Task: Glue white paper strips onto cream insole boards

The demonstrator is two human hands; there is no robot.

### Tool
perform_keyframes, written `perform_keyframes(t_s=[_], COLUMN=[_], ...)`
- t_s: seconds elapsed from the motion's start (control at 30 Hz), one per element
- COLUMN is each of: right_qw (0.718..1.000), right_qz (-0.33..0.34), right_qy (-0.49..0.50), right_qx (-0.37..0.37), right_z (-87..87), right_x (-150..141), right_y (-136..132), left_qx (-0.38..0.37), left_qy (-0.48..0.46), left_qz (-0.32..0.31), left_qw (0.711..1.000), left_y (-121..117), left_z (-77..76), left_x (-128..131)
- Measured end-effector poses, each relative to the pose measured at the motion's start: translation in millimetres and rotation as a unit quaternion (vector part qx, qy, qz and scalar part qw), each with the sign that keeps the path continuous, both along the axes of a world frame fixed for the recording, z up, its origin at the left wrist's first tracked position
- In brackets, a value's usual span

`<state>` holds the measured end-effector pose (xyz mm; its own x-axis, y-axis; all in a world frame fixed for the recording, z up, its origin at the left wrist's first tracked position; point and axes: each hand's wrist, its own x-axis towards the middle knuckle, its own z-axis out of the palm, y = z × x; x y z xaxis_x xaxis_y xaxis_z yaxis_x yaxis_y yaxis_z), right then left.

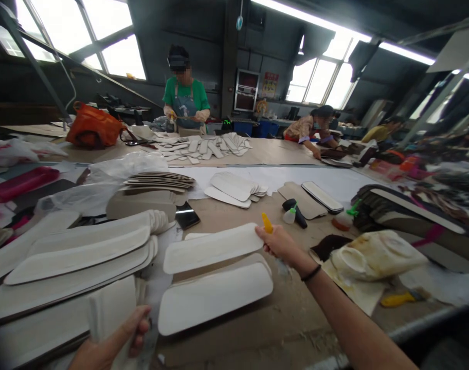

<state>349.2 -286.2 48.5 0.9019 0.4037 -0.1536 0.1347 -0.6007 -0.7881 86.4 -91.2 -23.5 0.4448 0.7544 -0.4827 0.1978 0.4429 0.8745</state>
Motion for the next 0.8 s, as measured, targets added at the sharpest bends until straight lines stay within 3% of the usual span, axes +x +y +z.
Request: perform_keyframes(t_s=[0.1, 0.2, 0.33, 0.43, 0.6, 0.7, 0.8], right_qw=[0.993, 0.993, 0.99, 0.986, 0.95, 0.936, 0.942], right_qz=[-0.022, -0.01, 0.038, 0.049, 0.019, 0.015, 0.028], right_qy=[-0.101, -0.112, -0.106, -0.035, 0.155, 0.217, 0.223], right_qx=[-0.053, 0.022, 0.09, 0.153, 0.272, 0.277, 0.249], right_z=[-3.0, -1.1, 6.7, 1.6, -27.5, -42.1, -46.8], right_x=[6, -15, -63, -95, -126, -134, -137], right_y=[3, -1, 6, 23, 52, 58, 56], left_qx=[0.034, 0.027, 0.008, 0.012, 0.018, 0.022, 0.021], left_qy=[0.01, 0.031, 0.024, 0.018, 0.007, 0.008, 0.002], left_qz=[-0.023, -0.021, -0.068, -0.092, -0.091, -0.099, -0.098], left_qw=[0.999, 0.999, 0.997, 0.995, 0.996, 0.995, 0.995], left_y=[-2, -6, -8, -10, -11, -10, -9], left_z=[-13.5, -15.9, -10.7, -10.4, -17.8, -23.1, -25.7], left_x=[-2, -2, 3, 5, 3, 1, -1])
